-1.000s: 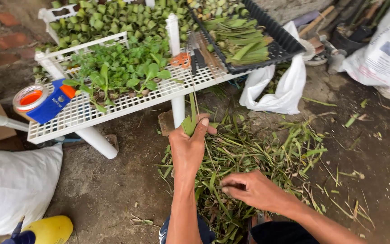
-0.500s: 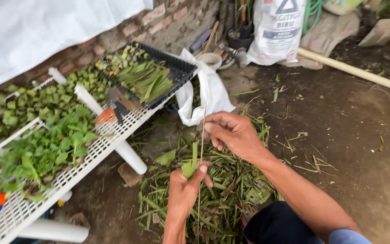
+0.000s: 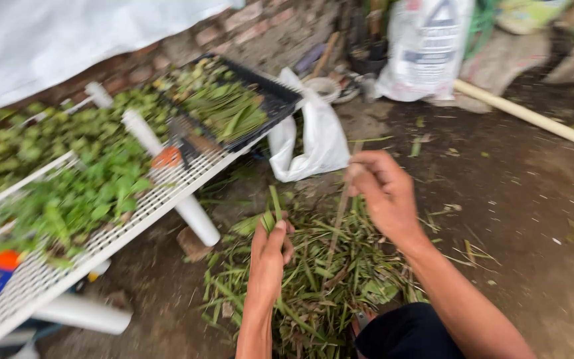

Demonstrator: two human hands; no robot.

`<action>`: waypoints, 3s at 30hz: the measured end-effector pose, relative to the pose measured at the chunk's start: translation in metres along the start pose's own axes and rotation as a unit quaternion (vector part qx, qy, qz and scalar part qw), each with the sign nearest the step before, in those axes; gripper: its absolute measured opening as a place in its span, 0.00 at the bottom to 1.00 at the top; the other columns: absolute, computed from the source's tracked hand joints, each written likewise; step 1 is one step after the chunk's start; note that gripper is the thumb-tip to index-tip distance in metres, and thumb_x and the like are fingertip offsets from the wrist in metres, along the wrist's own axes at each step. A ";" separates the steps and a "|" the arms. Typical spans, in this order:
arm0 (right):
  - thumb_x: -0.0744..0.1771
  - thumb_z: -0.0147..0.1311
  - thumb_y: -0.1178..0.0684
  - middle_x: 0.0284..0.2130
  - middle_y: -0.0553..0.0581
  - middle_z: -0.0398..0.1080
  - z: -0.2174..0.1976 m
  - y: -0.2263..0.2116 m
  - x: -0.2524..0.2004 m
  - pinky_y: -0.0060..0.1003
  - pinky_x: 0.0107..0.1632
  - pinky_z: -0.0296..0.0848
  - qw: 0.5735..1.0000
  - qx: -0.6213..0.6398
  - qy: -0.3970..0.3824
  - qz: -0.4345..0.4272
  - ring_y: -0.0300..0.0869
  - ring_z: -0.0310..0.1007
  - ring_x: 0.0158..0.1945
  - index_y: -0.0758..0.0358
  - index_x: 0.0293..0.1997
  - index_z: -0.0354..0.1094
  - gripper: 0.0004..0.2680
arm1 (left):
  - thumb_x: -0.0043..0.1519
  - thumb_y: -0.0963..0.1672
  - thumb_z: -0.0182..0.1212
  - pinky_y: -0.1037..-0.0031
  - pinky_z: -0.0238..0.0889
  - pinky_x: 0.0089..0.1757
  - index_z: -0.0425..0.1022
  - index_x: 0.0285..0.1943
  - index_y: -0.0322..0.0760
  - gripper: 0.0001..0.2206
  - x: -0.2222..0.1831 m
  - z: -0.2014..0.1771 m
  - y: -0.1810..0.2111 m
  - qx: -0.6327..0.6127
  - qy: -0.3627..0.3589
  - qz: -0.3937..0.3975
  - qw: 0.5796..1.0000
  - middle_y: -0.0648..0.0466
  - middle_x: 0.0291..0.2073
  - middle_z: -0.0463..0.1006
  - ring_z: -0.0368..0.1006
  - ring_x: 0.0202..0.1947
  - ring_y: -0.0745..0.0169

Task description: Preparing and trimming long green leaves by stripping fibers and using a small knife to cut them to size.

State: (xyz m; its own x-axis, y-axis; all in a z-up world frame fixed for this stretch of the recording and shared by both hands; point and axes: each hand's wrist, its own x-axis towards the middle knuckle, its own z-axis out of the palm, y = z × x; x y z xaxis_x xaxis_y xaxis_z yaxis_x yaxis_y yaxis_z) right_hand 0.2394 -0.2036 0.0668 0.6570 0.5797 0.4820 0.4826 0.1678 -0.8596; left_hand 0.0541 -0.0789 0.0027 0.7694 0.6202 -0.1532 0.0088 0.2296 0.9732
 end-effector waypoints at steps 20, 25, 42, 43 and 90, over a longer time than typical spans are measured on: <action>0.67 0.53 0.47 0.34 0.54 0.80 -0.024 0.081 -0.063 0.36 0.32 0.82 0.937 -0.136 -0.142 0.289 0.40 0.78 0.31 0.56 0.49 0.75 0.11 | 0.73 0.40 0.41 0.64 0.57 0.28 0.53 0.76 0.29 0.21 0.334 -0.176 0.065 0.039 0.311 -0.091 0.945 0.46 0.33 0.75 0.64 0.25 0.61; 0.67 0.55 0.48 0.29 0.52 0.76 -0.022 0.073 -0.057 0.40 0.31 0.72 0.937 -0.109 -0.101 0.316 0.39 0.70 0.28 0.58 0.51 0.77 0.11 | 0.72 0.43 0.53 0.57 0.44 0.29 0.43 0.27 0.52 0.23 0.376 -0.190 0.028 0.315 0.310 -0.091 0.892 0.57 0.21 0.41 0.37 0.22 0.63; 0.70 0.54 0.60 0.19 0.58 0.74 0.036 0.056 -0.067 0.30 0.24 0.72 0.975 0.174 -0.101 0.093 0.33 0.70 0.20 0.69 0.48 0.76 0.06 | 0.67 0.39 0.60 0.54 0.79 0.45 0.77 0.56 0.25 0.11 0.008 0.038 0.022 0.089 0.021 0.164 0.982 0.38 0.43 0.82 0.81 0.47 0.46; 0.70 0.54 0.60 0.19 0.58 0.74 0.039 0.052 -0.070 0.30 0.24 0.72 0.975 0.172 -0.101 0.097 0.33 0.70 0.20 0.69 0.48 0.76 0.06 | 0.67 0.39 0.60 0.54 0.79 0.45 0.77 0.56 0.25 0.11 0.004 0.037 0.020 0.087 0.021 0.161 0.983 0.38 0.43 0.82 0.81 0.47 0.46; 0.67 0.52 0.49 0.12 0.55 0.65 0.333 0.183 0.159 0.49 0.19 0.59 0.825 -0.311 -0.468 0.062 0.43 0.54 0.12 0.57 0.17 0.69 0.14 | 0.67 0.36 0.55 0.79 0.56 0.31 0.80 0.44 0.28 0.07 0.017 -0.088 0.034 0.011 0.351 0.274 0.895 0.46 0.25 0.83 0.58 0.21 0.75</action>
State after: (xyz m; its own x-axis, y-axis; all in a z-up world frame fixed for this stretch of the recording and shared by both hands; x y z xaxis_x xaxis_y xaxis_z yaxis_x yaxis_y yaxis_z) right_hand 0.2395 0.1849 -0.0701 0.1292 0.9724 -0.1944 0.8400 -0.2115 -0.4997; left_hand 0.0113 0.0054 0.0180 0.0716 0.9554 0.2866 -0.2293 -0.2638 0.9369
